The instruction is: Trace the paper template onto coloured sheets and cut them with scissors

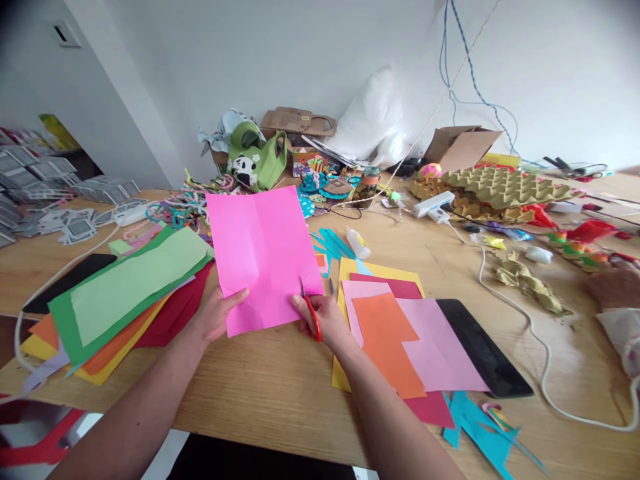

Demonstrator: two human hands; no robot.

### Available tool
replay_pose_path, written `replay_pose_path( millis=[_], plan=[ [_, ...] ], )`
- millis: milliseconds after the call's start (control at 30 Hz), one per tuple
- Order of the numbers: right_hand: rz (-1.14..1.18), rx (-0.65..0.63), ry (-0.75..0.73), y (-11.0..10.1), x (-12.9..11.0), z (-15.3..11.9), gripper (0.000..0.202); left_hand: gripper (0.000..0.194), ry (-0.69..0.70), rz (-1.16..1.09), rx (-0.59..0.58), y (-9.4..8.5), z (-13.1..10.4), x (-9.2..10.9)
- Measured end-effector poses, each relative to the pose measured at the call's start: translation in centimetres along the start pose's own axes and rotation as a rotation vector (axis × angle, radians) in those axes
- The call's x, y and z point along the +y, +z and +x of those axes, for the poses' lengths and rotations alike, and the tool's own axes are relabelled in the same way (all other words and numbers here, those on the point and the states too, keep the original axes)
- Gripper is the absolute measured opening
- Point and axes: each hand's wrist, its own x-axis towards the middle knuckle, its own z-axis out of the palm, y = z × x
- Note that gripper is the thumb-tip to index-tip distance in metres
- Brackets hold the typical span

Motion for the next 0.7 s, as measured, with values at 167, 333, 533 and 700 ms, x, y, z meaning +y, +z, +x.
replay_pose_path(
  millis=[167,333,533,700],
  plan=[
    [0.008,0.0,-0.007,-0.02,0.13,0.04,0.057,0.059,-0.024,-0.019,0.008,0.01,-0.11,0.14],
    [-0.038,0.033,-0.023,0.1,-0.1,-0.11,0.057,0.059,-0.027,-0.018,-0.007,-0.02,-0.15,0.2],
    [-0.025,0.081,-0.016,0.56,-0.05,-0.25,0.054,0.062,-0.021,-0.023,0.007,0.08,-0.13,0.2],
    [-0.055,0.093,-0.022,0.45,-0.26,-0.44,0.058,0.063,-0.026,-0.024,-0.004,0.07,-0.13,0.24]
  ],
)
